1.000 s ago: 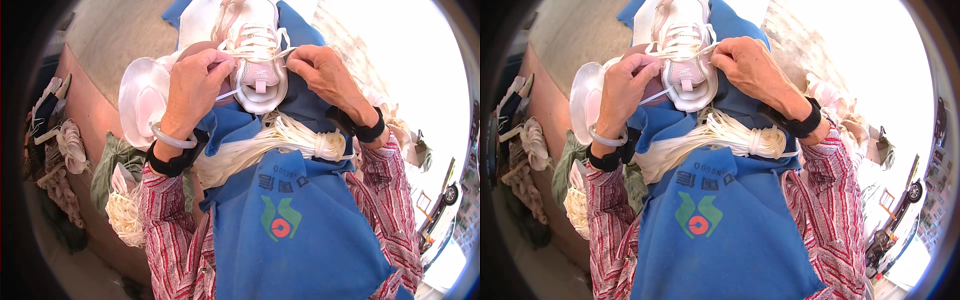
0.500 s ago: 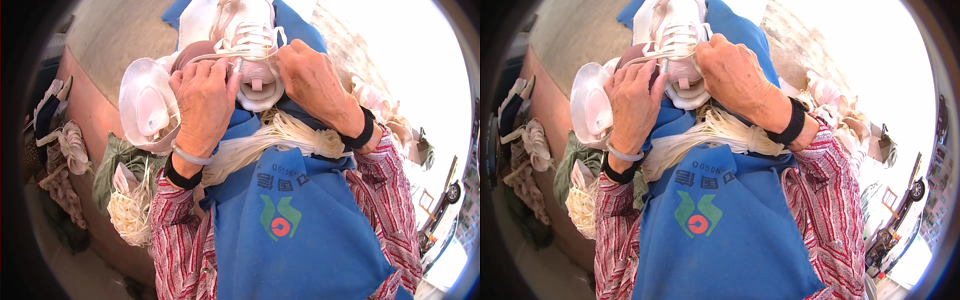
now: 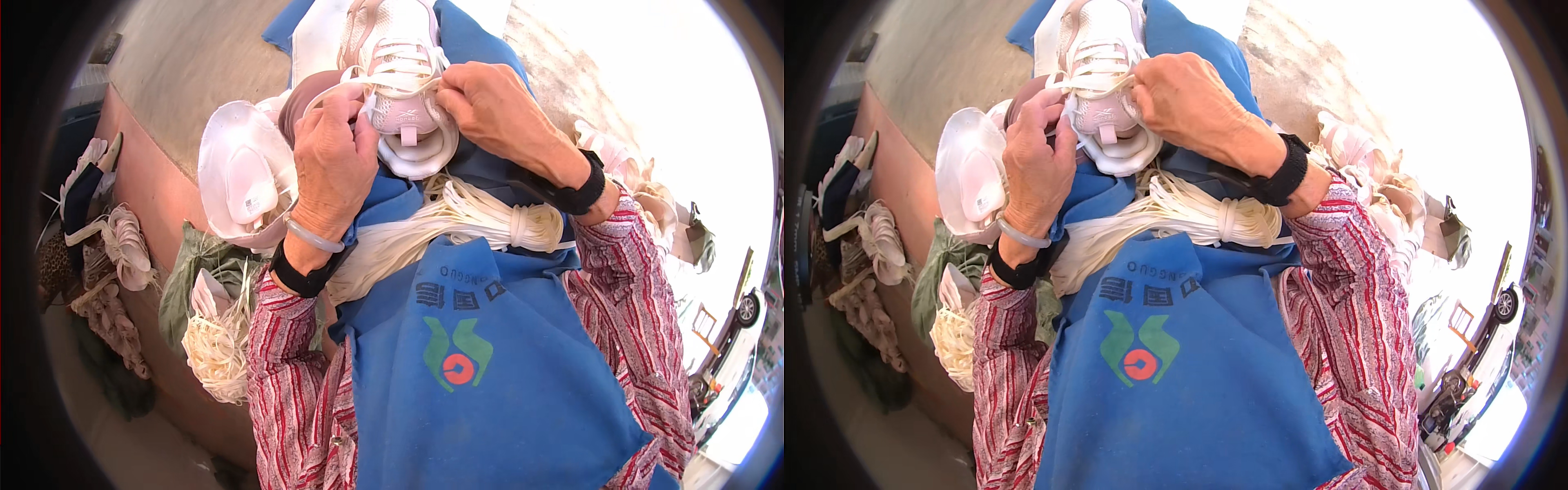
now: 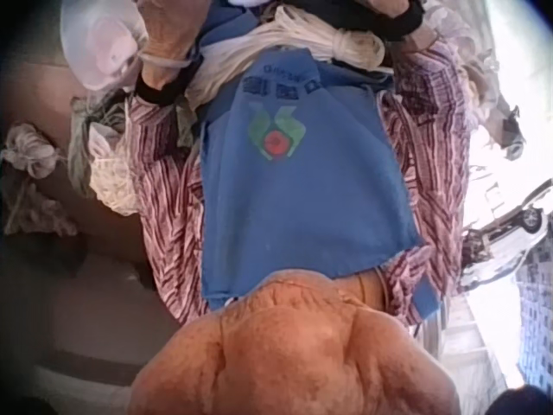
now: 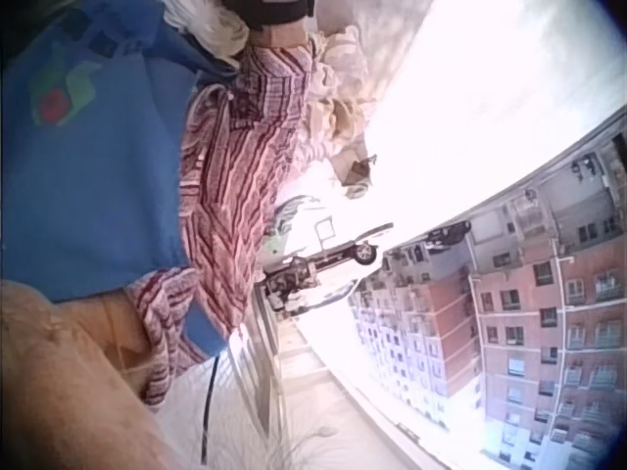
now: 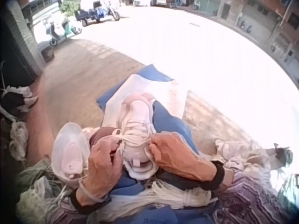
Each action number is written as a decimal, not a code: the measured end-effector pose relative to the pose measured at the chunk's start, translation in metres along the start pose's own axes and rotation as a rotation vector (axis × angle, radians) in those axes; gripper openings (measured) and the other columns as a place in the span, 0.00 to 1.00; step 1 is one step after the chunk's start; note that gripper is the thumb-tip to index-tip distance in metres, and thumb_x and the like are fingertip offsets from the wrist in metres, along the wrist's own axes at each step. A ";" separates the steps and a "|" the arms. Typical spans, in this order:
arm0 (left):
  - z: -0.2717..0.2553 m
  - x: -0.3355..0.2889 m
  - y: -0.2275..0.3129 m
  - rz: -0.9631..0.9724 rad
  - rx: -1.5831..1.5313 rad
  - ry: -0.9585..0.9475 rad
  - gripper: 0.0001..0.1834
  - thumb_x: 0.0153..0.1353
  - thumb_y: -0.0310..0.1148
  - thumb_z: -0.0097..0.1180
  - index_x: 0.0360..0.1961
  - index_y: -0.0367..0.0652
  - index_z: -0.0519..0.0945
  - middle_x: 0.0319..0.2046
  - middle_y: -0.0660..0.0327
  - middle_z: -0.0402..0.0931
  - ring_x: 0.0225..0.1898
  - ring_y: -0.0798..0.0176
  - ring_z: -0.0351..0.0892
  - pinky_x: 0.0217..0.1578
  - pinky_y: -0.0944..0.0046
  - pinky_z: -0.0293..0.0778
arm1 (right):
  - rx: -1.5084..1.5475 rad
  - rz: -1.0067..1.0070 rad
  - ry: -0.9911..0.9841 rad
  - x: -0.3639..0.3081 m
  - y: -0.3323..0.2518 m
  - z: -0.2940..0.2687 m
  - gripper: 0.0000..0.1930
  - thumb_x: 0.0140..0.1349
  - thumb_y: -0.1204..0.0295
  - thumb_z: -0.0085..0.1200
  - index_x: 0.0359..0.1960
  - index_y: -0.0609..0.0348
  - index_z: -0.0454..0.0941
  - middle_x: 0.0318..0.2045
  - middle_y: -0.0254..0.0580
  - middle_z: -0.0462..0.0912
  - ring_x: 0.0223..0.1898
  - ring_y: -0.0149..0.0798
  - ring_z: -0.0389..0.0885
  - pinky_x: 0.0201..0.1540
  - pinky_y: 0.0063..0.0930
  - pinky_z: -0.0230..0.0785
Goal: The person threads white laces through the eyelets of a pink and white sneaker held on their lap. They pull the laces through and adjust the tongue of the shoe by hand.
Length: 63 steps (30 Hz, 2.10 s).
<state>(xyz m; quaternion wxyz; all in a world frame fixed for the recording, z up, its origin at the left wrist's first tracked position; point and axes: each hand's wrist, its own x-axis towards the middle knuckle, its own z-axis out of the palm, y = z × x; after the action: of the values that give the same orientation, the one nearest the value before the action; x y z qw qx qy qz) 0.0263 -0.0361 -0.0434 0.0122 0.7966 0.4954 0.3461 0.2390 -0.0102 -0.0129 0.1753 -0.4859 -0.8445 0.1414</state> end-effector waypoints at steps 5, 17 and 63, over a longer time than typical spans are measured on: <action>-0.009 0.008 0.007 -0.009 -0.019 -0.154 0.11 0.53 0.24 0.56 0.39 0.43 0.77 0.28 0.57 0.78 0.35 0.52 0.78 0.40 0.55 0.71 | 0.403 0.229 0.028 -0.019 0.009 0.008 0.11 0.62 0.70 0.55 0.35 0.68 0.77 0.30 0.50 0.81 0.28 0.47 0.79 0.33 0.36 0.70; -0.018 0.036 0.019 0.216 0.099 -0.110 0.07 0.50 0.24 0.63 0.32 0.41 0.80 0.36 0.61 0.74 0.41 0.56 0.75 0.42 0.56 0.68 | -0.308 0.039 0.207 -0.030 -0.016 0.003 0.13 0.52 0.66 0.60 0.32 0.63 0.75 0.31 0.43 0.72 0.35 0.42 0.73 0.36 0.33 0.64; 0.015 0.108 -0.006 -0.884 -1.055 -0.257 0.08 0.68 0.31 0.50 0.38 0.37 0.75 0.31 0.60 0.76 0.27 0.66 0.82 0.25 0.68 0.80 | 0.445 0.202 0.316 0.001 0.008 -0.029 0.10 0.62 0.73 0.52 0.41 0.67 0.79 0.35 0.54 0.79 0.34 0.50 0.80 0.39 0.38 0.72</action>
<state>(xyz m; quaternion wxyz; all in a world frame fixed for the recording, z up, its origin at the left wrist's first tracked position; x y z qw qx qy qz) 0.0593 0.0579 0.0015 0.5954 0.4429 0.5334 0.4060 0.2573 -0.0039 0.0105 0.3921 -0.5332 -0.7023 0.2622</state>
